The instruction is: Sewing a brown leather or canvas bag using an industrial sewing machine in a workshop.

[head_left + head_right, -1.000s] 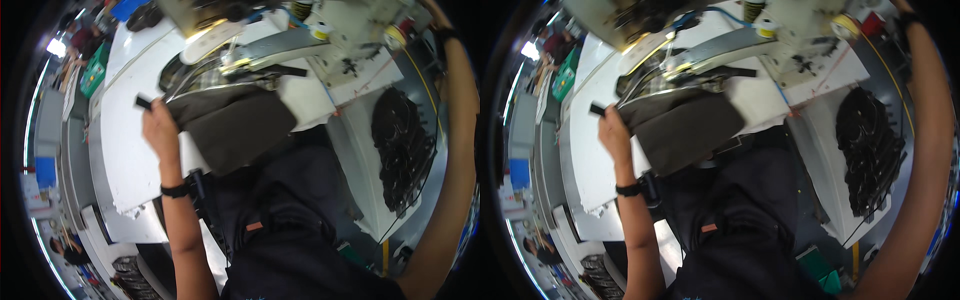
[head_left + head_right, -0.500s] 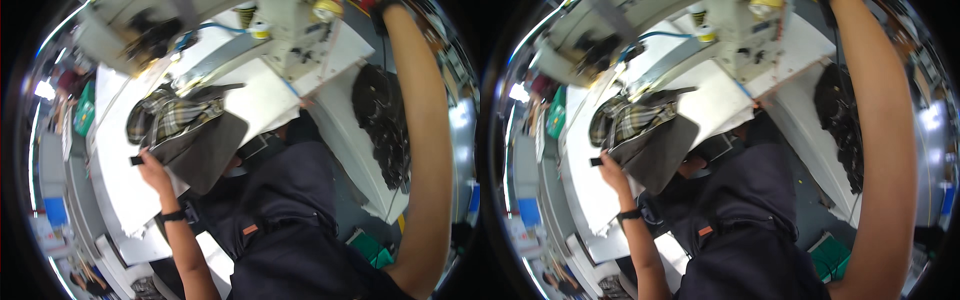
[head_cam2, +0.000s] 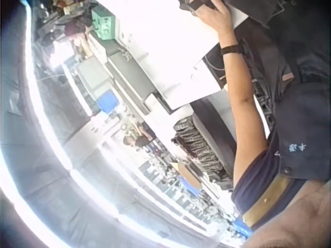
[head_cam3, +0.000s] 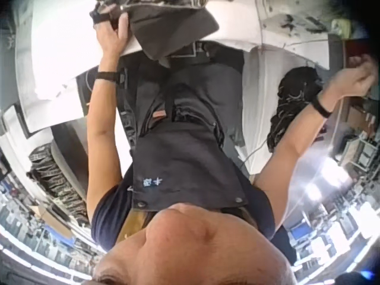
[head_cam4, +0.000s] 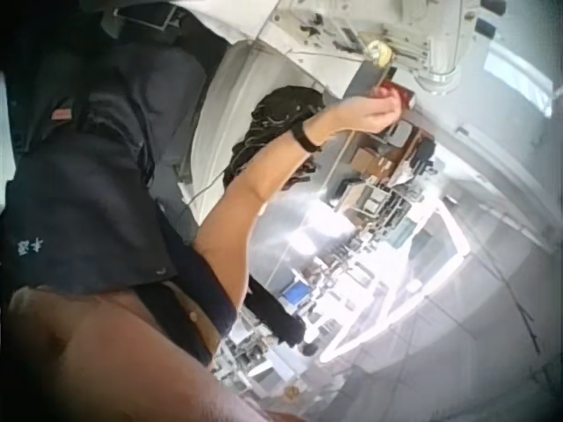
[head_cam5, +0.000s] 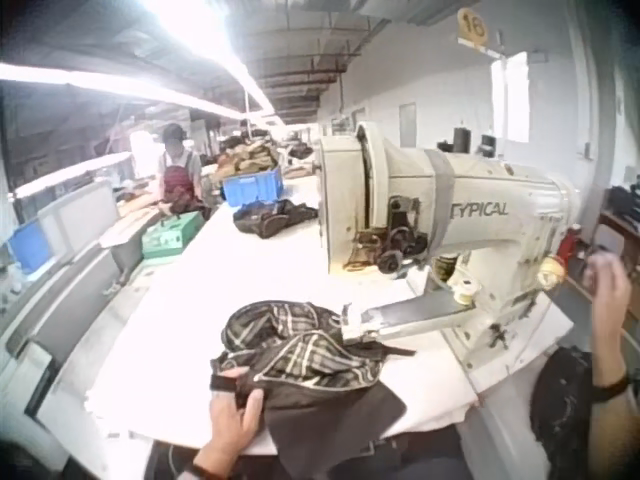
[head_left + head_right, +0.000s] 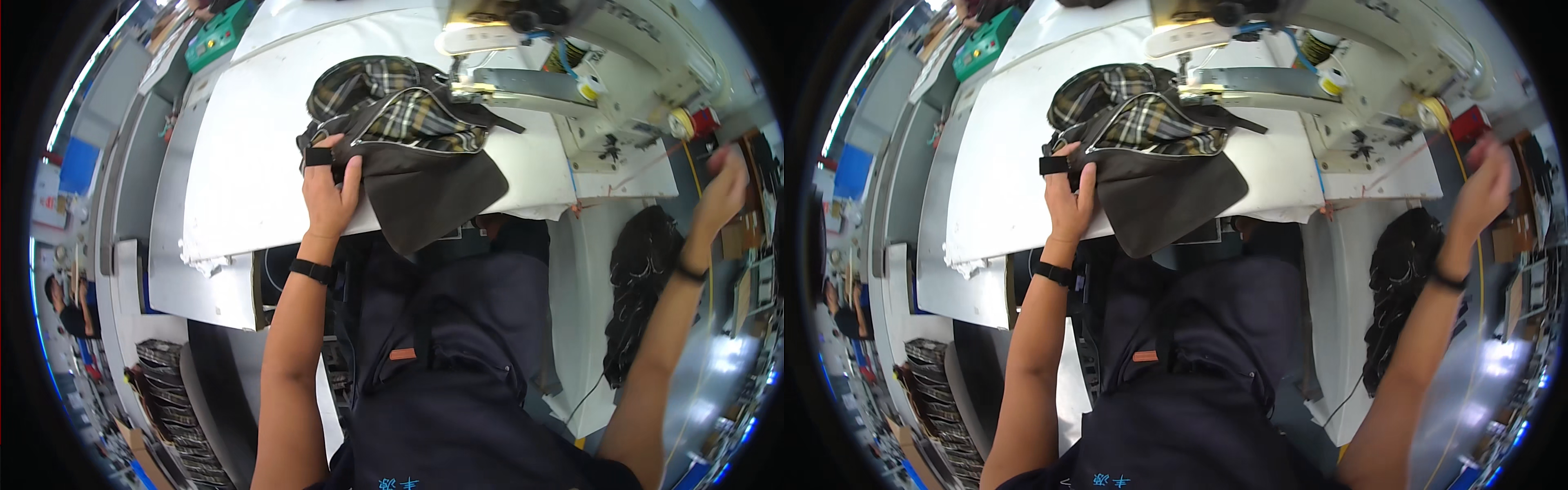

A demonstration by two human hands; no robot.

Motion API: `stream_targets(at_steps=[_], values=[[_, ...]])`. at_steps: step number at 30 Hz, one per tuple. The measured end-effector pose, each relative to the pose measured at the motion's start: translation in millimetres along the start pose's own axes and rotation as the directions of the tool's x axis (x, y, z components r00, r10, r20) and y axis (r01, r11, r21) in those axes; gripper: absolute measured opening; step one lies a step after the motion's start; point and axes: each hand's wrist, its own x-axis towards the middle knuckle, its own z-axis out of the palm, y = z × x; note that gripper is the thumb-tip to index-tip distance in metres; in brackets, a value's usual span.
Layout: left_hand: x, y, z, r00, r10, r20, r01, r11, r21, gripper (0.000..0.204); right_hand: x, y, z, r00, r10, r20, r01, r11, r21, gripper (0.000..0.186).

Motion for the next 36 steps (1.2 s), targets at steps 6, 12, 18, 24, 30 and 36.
stream_targets(at_steps=[6,12,18,24,30,36], values=[[-0.2,-6.1,2.5,1.0,-0.004,-0.002,0.003,0.998,-0.062,0.038,-204.3,-27.2,82.8,0.802,0.127,0.584,-0.081,0.991,-0.104,0.023],[1.2,-8.1,3.3,0.999,-0.043,-0.019,0.041,0.993,-0.112,0.038,-224.9,-11.6,120.3,0.712,0.431,0.555,-0.441,0.889,-0.124,0.028],[-1.9,-9.4,3.1,0.998,-0.052,-0.03,0.048,0.99,-0.135,0.04,-218.4,10.1,125.6,0.671,0.482,0.563,-0.525,0.846,-0.099,0.029],[0.3,-10.7,3.6,0.999,-0.006,-0.045,0.002,0.996,-0.093,0.04,-215.8,-12.1,82.0,0.679,0.426,0.597,-0.339,0.904,-0.26,0.032],[-0.5,-11.8,4.2,0.998,-0.049,-0.048,0.04,0.985,-0.171,0.041,-181.7,-124.9,90.5,0.606,0.478,0.636,-0.53,0.839,-0.125,0.03],[-0.3,-10.2,2.2,0.995,-0.06,-0.075,0.046,0.983,-0.178,0.041,-175.1,-244.3,164.8,0.502,-0.144,0.853,-0.027,0.983,0.182,0.026]])
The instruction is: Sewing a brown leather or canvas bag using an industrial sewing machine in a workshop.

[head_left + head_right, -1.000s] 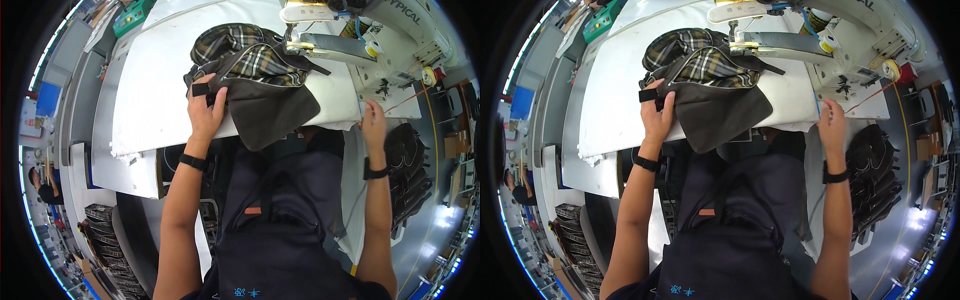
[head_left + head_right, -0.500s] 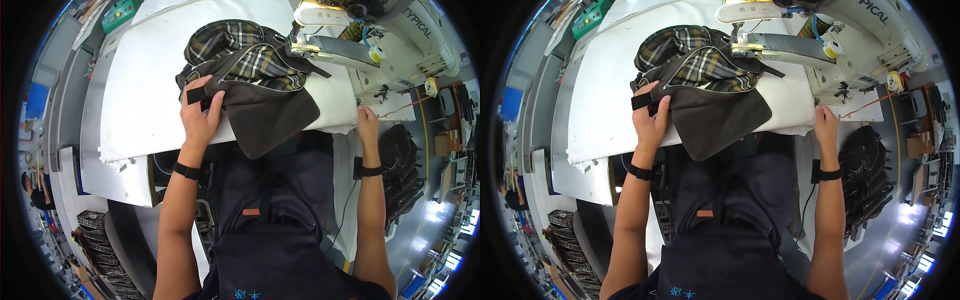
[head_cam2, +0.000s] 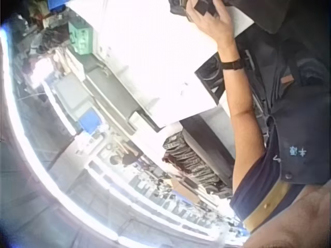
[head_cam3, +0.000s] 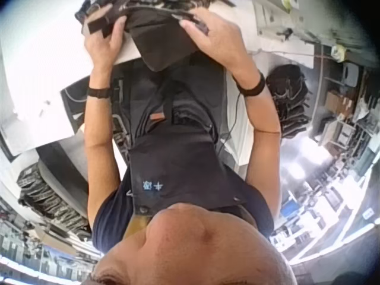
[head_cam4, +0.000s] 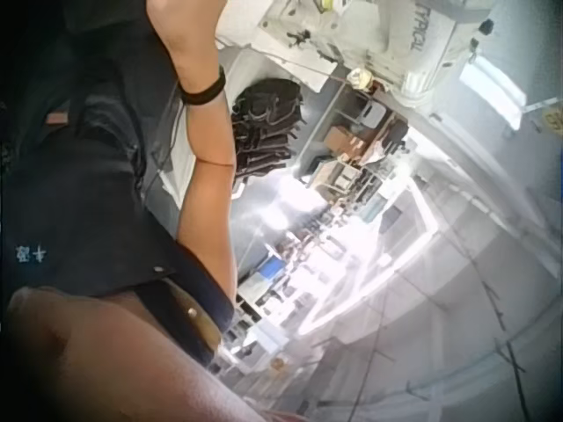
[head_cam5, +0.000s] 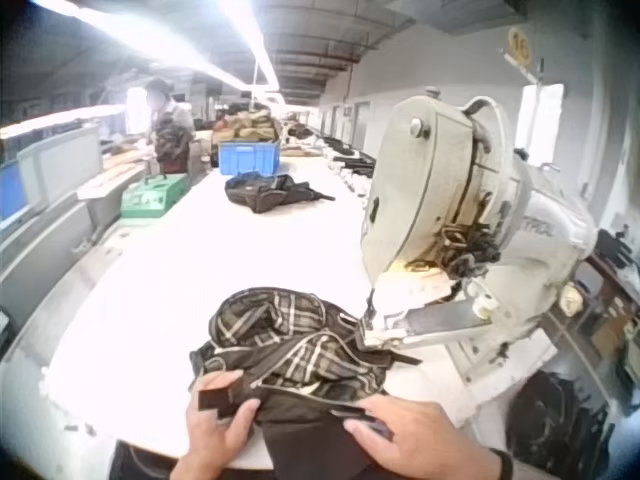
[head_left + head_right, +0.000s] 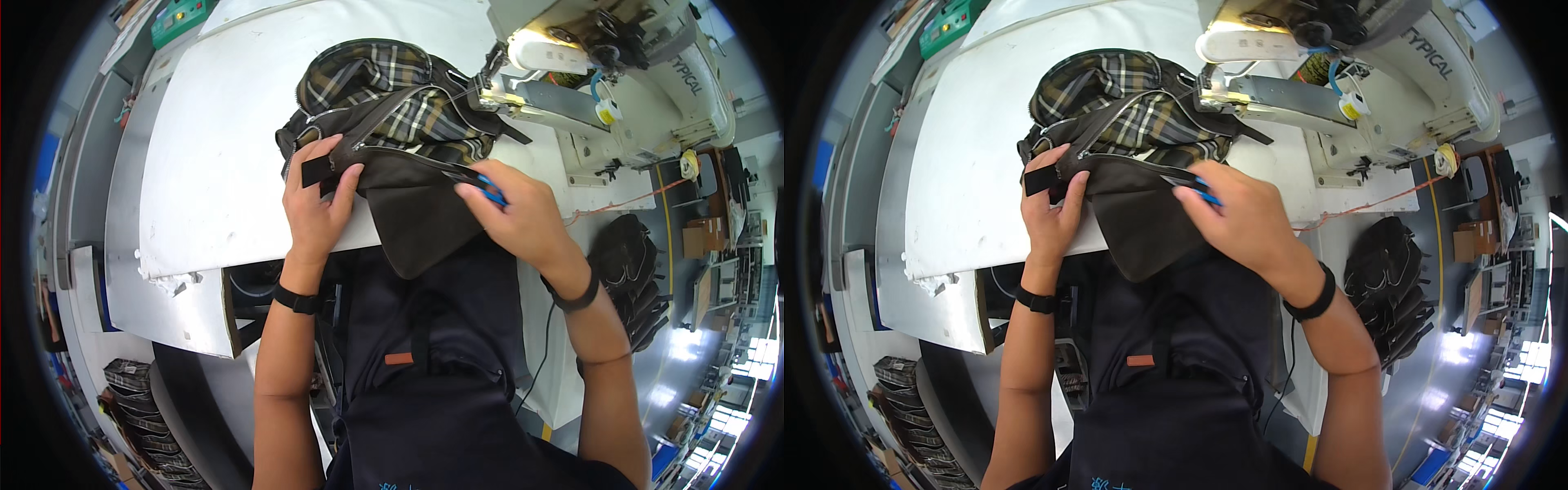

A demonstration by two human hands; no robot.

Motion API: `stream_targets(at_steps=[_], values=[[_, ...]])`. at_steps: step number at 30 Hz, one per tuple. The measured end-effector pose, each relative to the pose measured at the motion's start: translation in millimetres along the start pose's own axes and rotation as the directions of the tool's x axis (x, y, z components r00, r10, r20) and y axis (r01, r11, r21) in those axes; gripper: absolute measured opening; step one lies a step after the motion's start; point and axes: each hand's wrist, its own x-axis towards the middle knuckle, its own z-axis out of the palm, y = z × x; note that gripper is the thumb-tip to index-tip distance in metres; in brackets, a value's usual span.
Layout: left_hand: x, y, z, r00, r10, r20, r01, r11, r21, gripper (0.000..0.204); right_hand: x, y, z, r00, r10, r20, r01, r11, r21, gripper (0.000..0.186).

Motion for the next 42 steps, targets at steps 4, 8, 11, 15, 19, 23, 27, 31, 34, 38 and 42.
stream_targets(at_steps=[4,8,11,15,19,23,27,31,34,38,42], values=[[0.6,0.2,-0.8,1.0,-0.004,0.0,0.004,1.0,-0.005,0.042,47.5,-31.8,17.5,0.976,-0.214,0.042,0.217,0.928,-0.303,0.025],[0.2,-1.2,-1.4,1.0,-0.01,0.001,0.01,1.0,-0.026,0.043,69.1,-41.4,30.6,0.95,-0.274,0.149,0.312,0.819,-0.482,0.025],[0.3,-2.2,-1.6,1.0,0.008,0.002,-0.008,1.0,-0.011,0.042,72.1,-42.1,39.2,0.943,-0.288,0.169,0.333,0.794,-0.509,0.024],[0.3,-0.6,-3.0,1.0,-0.019,0.015,0.019,0.999,-0.028,0.041,71.3,-37.6,41.4,0.94,-0.275,0.204,0.341,0.786,-0.515,0.022],[0.2,0.9,-2.7,0.998,-0.066,0.016,0.067,0.997,-0.047,0.04,45.3,-18.6,19.5,0.966,-0.254,0.057,0.252,0.858,-0.447,0.024],[-1.5,2.0,-4.2,0.996,-0.088,0.014,0.089,0.993,-0.074,0.04,-9.9,17.9,-24.1,0.998,0.038,-0.04,-0.051,0.899,-0.434,0.024],[-2.4,-0.2,-2.3,0.995,-0.092,0.043,0.094,0.995,-0.041,0.038,-72.8,56.0,-70.8,0.915,0.392,-0.098,-0.377,0.742,-0.554,0.025],[-2.7,2.1,0.2,0.995,-0.082,0.055,0.084,0.996,-0.02,0.037,-108.8,93.6,-94.7,0.817,0.574,-0.044,-0.558,0.77,-0.309,0.026],[-1.0,4.4,2.0,0.996,-0.059,0.063,0.058,0.998,0.019,0.035,-101.7,131.8,-79.0,0.886,0.431,-0.169,-0.46,0.861,-0.217,0.03],[-1.2,4.1,3.5,0.997,-0.041,0.064,0.039,0.999,0.029,0.035,-91.2,166.5,-43.1,0.871,0.29,-0.397,-0.388,0.901,-0.193,0.031],[-5.4,2.3,1.9,0.991,-0.103,0.082,0.103,0.995,0.006,0.035,-97.3,174.2,-20.9,0.846,0.388,-0.366,-0.448,0.89,-0.09,0.027]])
